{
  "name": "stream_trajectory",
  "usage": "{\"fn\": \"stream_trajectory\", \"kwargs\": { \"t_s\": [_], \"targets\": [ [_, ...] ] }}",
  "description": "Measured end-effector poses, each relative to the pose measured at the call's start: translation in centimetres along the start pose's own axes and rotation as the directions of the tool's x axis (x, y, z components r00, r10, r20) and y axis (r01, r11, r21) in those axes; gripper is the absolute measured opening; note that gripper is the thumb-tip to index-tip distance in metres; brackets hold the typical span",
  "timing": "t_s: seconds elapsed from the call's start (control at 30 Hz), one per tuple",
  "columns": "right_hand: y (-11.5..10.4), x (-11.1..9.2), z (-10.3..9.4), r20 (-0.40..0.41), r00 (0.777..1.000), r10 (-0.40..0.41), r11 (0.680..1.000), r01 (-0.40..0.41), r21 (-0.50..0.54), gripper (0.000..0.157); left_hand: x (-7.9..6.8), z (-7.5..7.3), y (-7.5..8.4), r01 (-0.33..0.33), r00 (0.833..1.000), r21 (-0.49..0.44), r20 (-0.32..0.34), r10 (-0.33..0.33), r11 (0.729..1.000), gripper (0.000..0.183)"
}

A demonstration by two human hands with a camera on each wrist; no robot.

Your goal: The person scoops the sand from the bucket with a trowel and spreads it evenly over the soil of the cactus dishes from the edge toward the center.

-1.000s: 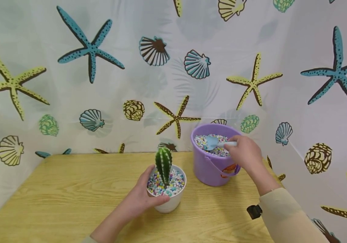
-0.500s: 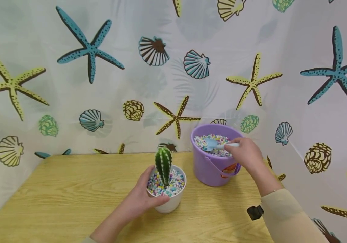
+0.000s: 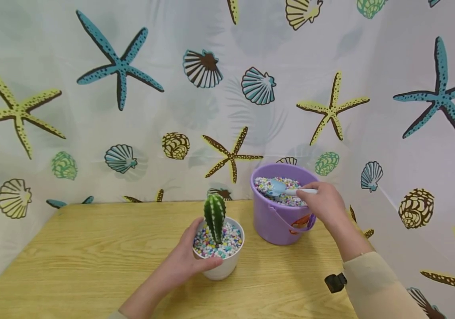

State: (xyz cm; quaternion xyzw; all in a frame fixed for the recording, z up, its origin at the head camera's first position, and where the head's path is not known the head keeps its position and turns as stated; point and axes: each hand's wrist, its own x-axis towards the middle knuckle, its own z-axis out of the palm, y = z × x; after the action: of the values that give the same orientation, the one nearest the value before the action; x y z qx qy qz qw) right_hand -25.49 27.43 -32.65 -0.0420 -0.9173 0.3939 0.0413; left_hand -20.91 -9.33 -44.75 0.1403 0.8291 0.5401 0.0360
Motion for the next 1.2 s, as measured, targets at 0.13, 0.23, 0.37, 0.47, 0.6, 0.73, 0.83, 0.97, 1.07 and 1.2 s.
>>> {"fn": "stream_trajectory", "kwargs": {
  "t_s": [0.13,0.23,0.37,0.47,0.6,0.73,0.83,0.97,1.07,1.2],
  "targets": [
    [0.4,-0.1,-0.1,-0.011,1.0,0.017,0.999,-0.017,0.029,0.052,0.1,0.1,-0.1,0.004,1.0,0.003,-0.001,-0.004,1.0,0.128],
    [0.5,-0.2,-0.2,-0.021,0.999,0.028,0.999,-0.027,0.047,0.054,0.1,0.1,-0.2,0.007,1.0,0.004,-0.001,-0.007,1.0,0.128],
    [0.6,-0.3,-0.4,-0.043,0.999,0.033,0.998,-0.031,0.057,0.055,0.2,0.2,-0.2,0.008,1.0,0.005,0.001,-0.008,1.0,0.128],
    [0.5,-0.4,-0.6,-0.054,0.998,0.031,0.998,-0.028,0.061,0.055,0.1,0.1,-0.1,0.002,1.0,0.007,0.0,-0.002,1.0,0.128],
    [0.6,-0.5,-0.8,-0.067,0.997,0.021,0.998,-0.017,0.065,0.052,0.0,0.1,0.0,0.002,1.0,0.013,-0.004,-0.002,1.0,0.128],
    [0.9,-0.7,-0.9,-0.077,0.997,0.014,0.998,-0.009,0.061,0.05,0.1,0.1,-0.1,0.005,1.0,0.01,-0.003,-0.005,1.0,0.128],
    [1.2,-1.0,-1.1,-0.072,0.997,0.016,0.998,-0.011,0.066,0.05,0.2,0.1,-0.2,0.005,1.0,0.01,-0.002,-0.005,1.0,0.128],
    [1.5,-1.2,-1.3,-0.074,0.997,0.017,0.998,-0.013,0.062,0.05,0.3,0.1,-0.3,0.007,1.0,0.019,-0.005,-0.007,1.0,0.128],
    [1.7,-1.4,-1.5,-0.082,0.996,0.017,0.999,-0.013,0.052,0.049,0.3,0.1,-0.3,0.006,1.0,0.022,-0.006,-0.005,1.0,0.128],
    [1.9,-1.7,-1.6,-0.09,0.996,0.026,0.999,-0.022,0.047,0.049,0.3,0.1,-0.2,0.005,1.0,0.019,-0.006,-0.005,1.0,0.128]
  ]
}}
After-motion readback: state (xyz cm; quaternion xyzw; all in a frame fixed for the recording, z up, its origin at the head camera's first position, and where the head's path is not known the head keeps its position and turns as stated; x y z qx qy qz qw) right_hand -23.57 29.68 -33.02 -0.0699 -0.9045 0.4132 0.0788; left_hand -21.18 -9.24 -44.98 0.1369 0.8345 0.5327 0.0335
